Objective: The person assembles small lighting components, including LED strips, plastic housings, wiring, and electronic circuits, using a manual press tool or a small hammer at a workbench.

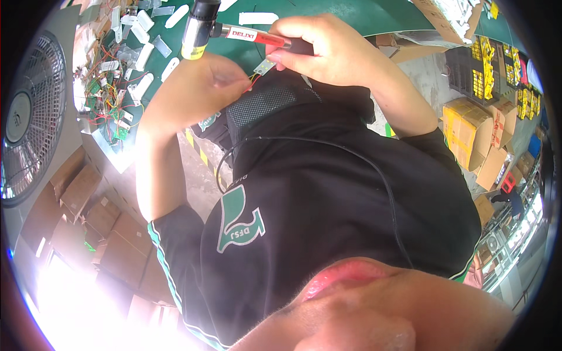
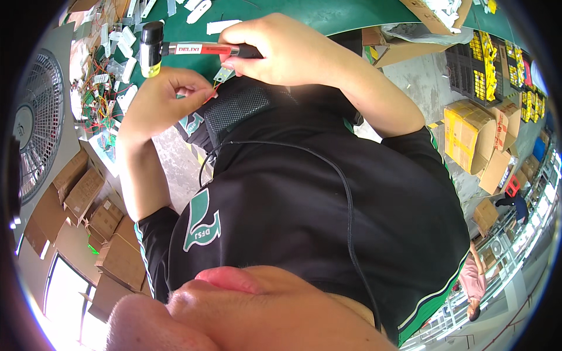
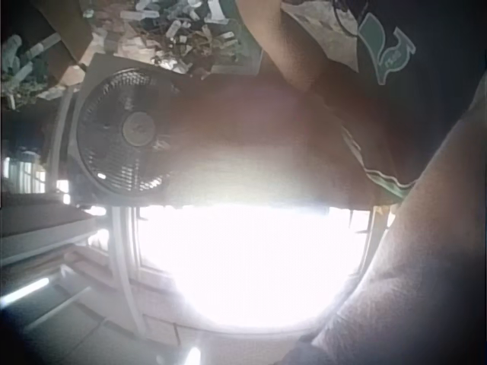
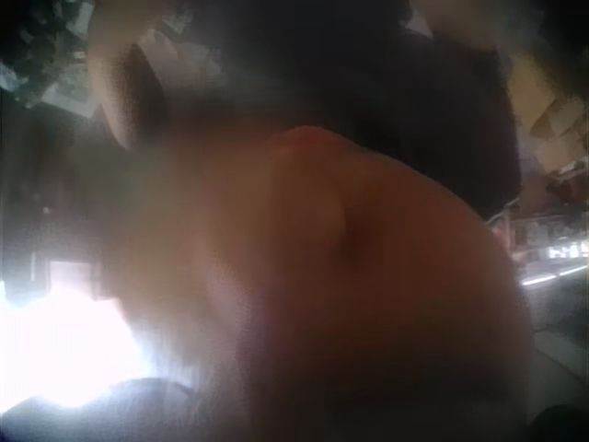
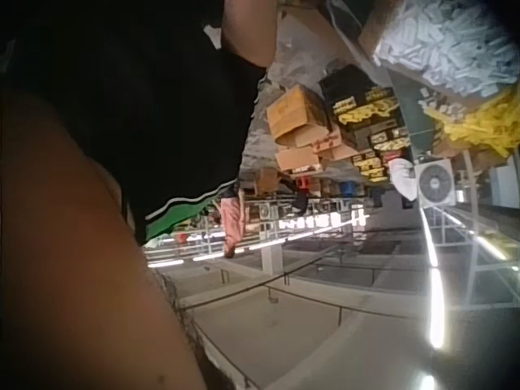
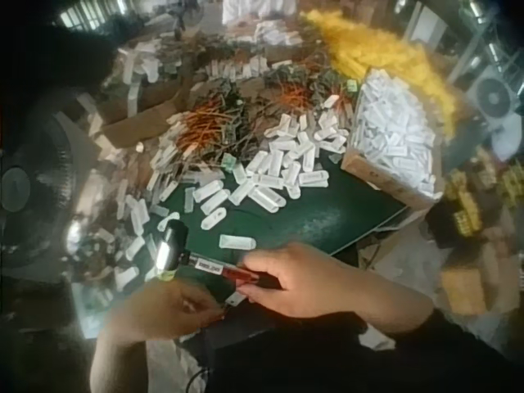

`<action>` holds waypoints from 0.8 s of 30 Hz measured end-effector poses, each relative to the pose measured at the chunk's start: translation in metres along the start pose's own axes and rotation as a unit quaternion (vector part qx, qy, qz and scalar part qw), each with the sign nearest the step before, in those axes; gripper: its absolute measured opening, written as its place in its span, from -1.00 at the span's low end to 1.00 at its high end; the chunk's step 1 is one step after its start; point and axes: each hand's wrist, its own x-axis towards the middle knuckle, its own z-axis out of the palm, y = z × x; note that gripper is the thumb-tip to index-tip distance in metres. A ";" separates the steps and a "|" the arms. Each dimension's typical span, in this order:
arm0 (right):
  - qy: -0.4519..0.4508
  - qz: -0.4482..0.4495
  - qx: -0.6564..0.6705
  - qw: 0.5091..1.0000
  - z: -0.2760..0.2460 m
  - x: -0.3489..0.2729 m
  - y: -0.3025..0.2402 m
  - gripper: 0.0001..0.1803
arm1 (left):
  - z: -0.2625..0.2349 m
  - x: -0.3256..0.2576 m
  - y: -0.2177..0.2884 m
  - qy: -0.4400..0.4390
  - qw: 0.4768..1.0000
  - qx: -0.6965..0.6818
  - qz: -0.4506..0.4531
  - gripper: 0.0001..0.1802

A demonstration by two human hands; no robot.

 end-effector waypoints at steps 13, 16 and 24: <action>0.049 0.062 0.172 0.982 0.002 -0.010 -0.007 -0.81 | 0.051 -0.010 0.001 0.157 0.963 -0.196 0.093 -0.93; 0.049 0.105 0.268 0.956 0.005 -0.008 -0.003 -0.81 | 0.055 -0.009 -0.006 0.152 0.877 -0.436 0.132 -0.82; 0.051 0.129 0.273 0.952 0.008 -0.004 -0.001 -0.82 | 0.050 -0.001 -0.010 0.287 0.950 -0.038 0.114 -0.88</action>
